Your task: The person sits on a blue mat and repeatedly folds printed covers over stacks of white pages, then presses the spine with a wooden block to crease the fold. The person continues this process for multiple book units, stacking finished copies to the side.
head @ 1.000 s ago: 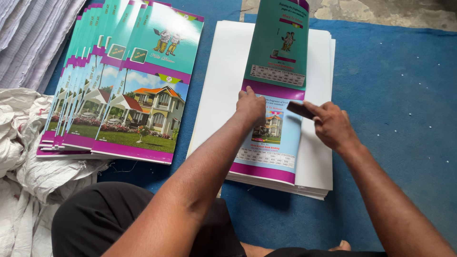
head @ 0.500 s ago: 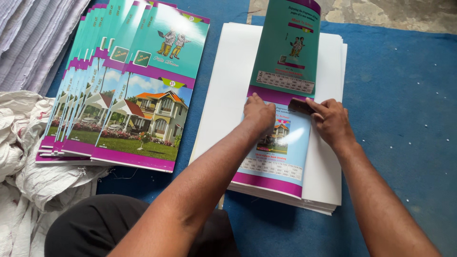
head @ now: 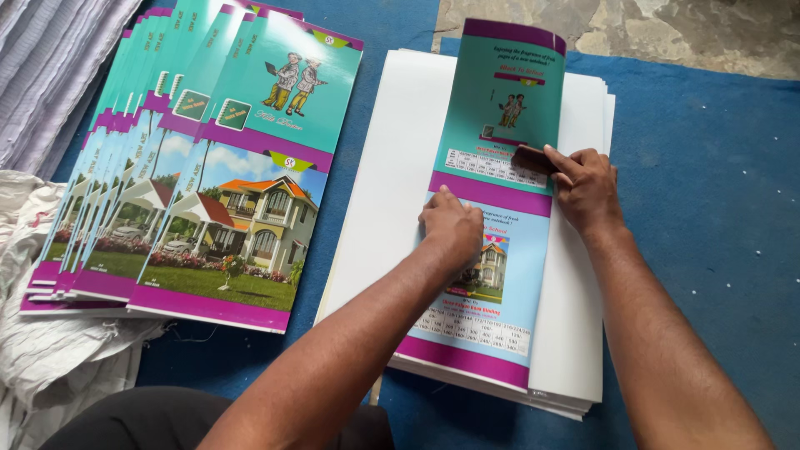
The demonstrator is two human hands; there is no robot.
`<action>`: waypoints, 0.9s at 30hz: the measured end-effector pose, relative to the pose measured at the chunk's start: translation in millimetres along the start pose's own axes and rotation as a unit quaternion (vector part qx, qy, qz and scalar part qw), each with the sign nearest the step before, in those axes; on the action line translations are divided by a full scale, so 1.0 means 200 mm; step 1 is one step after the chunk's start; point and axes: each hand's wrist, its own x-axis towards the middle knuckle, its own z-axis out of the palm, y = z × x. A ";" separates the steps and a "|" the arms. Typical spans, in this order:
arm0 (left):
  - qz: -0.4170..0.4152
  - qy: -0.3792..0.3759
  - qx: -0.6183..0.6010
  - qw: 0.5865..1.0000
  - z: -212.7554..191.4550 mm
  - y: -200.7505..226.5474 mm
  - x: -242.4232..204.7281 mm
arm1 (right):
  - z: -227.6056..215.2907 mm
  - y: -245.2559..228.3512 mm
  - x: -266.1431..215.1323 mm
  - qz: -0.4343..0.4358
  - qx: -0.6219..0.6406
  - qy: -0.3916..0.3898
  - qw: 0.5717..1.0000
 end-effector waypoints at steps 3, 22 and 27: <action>0.004 -0.016 0.010 1.000 -0.04 0.00 -0.03 | 0.02 0.03 0.07 0.002 -0.010 0.001 1.000; 0.016 -0.055 0.052 0.997 -0.09 0.01 -0.08 | 0.08 0.07 0.48 0.168 0.045 -0.014 0.985; 0.018 -0.063 0.067 0.996 -0.12 0.01 -0.10 | 0.09 0.07 0.59 0.234 0.083 -0.021 0.968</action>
